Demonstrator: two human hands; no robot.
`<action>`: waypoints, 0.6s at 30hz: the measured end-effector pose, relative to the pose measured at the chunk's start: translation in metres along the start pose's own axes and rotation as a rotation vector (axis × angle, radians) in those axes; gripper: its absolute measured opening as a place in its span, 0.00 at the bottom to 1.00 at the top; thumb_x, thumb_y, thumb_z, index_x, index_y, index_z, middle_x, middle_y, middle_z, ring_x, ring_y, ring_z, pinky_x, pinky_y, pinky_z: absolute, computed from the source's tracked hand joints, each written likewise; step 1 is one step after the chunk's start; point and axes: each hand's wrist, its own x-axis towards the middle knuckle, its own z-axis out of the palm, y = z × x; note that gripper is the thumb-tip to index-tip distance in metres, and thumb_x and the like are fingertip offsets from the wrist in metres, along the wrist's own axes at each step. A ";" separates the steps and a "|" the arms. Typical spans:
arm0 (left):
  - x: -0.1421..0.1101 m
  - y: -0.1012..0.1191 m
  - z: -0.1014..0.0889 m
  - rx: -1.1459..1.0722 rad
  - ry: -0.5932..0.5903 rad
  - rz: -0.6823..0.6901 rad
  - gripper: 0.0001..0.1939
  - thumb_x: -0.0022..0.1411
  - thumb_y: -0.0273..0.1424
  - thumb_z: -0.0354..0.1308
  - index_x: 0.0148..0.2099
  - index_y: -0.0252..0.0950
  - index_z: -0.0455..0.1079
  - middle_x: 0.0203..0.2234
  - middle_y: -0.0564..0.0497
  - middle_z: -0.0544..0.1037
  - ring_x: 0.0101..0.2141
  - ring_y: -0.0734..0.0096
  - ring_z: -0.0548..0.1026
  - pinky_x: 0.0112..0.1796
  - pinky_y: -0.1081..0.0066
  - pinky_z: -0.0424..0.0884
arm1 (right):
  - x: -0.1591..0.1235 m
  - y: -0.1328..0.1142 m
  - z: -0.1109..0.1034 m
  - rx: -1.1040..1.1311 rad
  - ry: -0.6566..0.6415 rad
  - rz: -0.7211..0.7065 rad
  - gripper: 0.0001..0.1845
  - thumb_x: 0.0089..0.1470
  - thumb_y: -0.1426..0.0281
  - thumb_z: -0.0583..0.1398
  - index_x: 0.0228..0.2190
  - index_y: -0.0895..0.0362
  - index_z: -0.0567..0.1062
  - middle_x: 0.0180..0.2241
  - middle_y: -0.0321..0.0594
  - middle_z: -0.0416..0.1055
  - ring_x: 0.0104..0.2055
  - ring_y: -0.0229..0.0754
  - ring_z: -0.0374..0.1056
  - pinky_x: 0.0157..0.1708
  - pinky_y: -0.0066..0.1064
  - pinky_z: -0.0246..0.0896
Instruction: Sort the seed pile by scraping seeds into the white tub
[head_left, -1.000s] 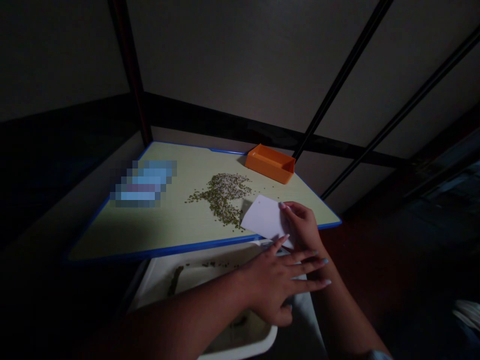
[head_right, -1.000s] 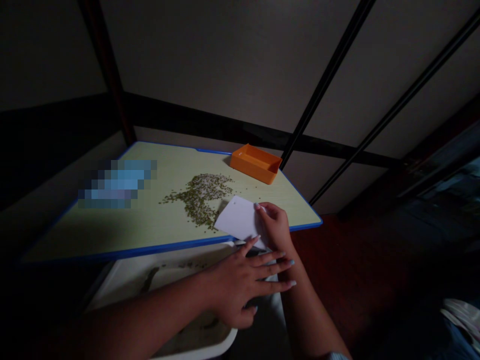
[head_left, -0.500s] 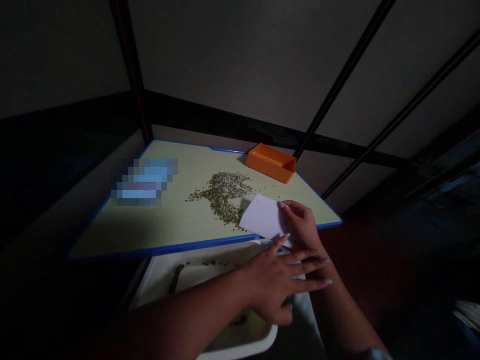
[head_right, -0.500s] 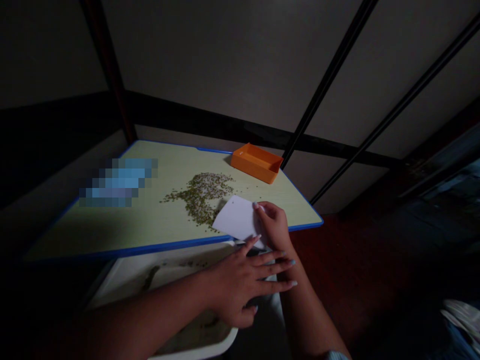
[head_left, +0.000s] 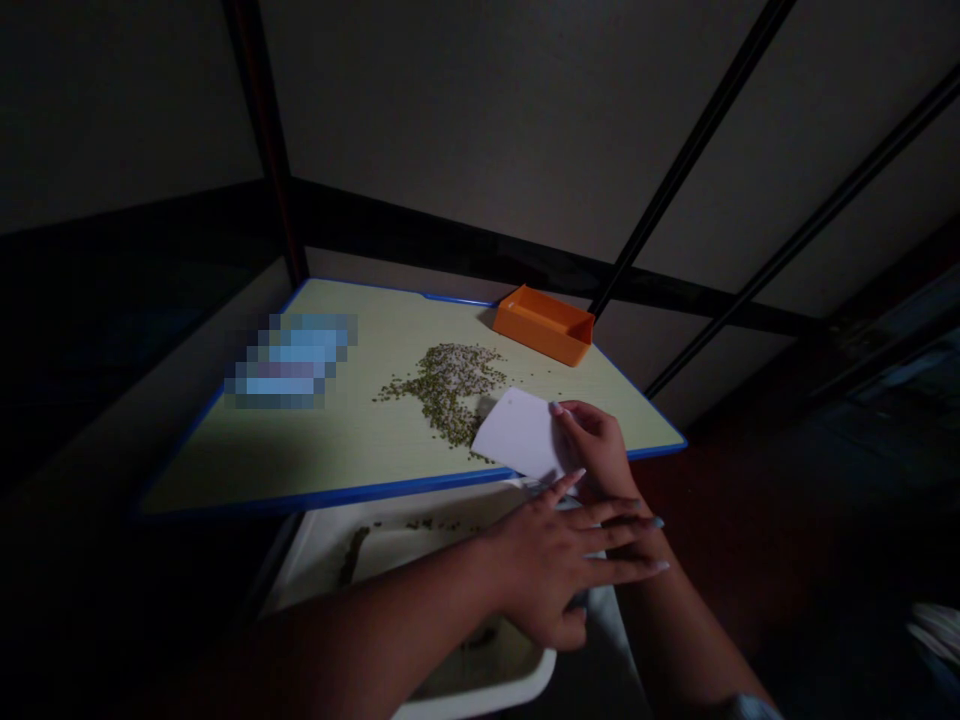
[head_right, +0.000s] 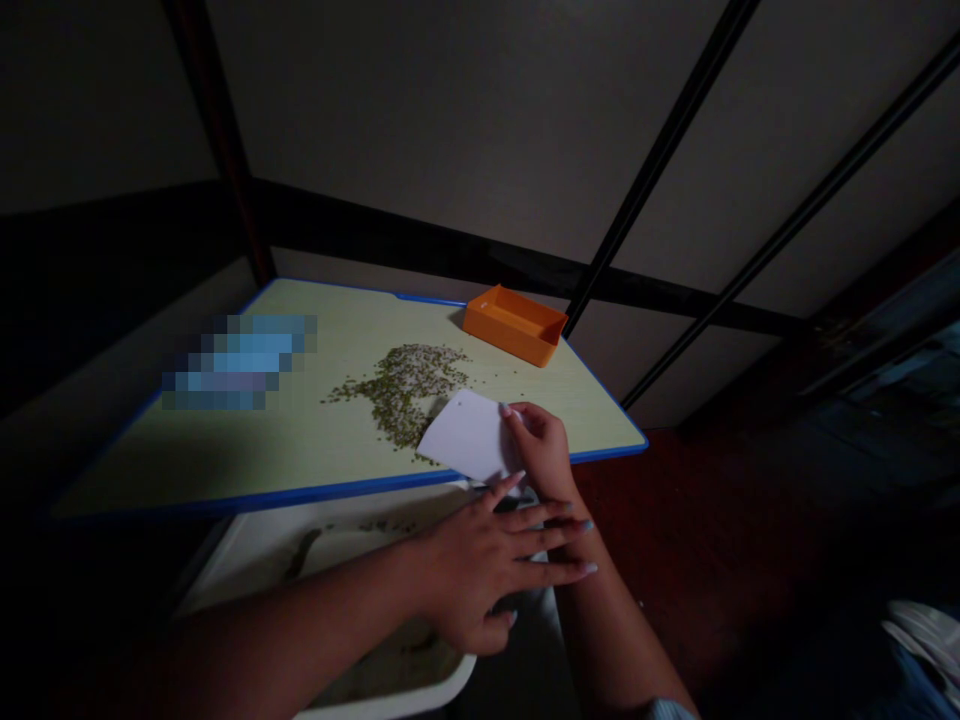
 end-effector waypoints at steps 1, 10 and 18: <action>0.000 0.000 0.000 0.004 0.005 0.003 0.40 0.58 0.39 0.53 0.70 0.40 0.47 0.69 0.49 0.49 0.69 0.67 0.36 0.65 0.49 0.33 | 0.000 0.000 0.002 -0.005 -0.002 -0.009 0.25 0.40 0.48 0.65 0.26 0.59 0.77 0.22 0.36 0.69 0.23 0.35 0.56 0.22 0.27 0.50; 0.001 0.002 -0.005 -0.021 -0.004 0.032 0.38 0.59 0.37 0.52 0.70 0.38 0.47 0.69 0.54 0.48 0.69 0.72 0.38 0.65 0.56 0.42 | 0.002 0.002 0.017 -0.047 -0.034 -0.042 0.23 0.42 0.50 0.63 0.26 0.59 0.77 0.22 0.37 0.71 0.24 0.37 0.59 0.24 0.28 0.52; 0.000 0.001 -0.005 -0.049 0.012 0.052 0.38 0.60 0.39 0.51 0.70 0.36 0.47 0.69 0.55 0.46 0.68 0.76 0.36 0.65 0.59 0.44 | 0.001 -0.002 0.019 -0.085 -0.031 -0.056 0.23 0.43 0.50 0.62 0.26 0.59 0.77 0.22 0.37 0.71 0.25 0.38 0.61 0.25 0.29 0.54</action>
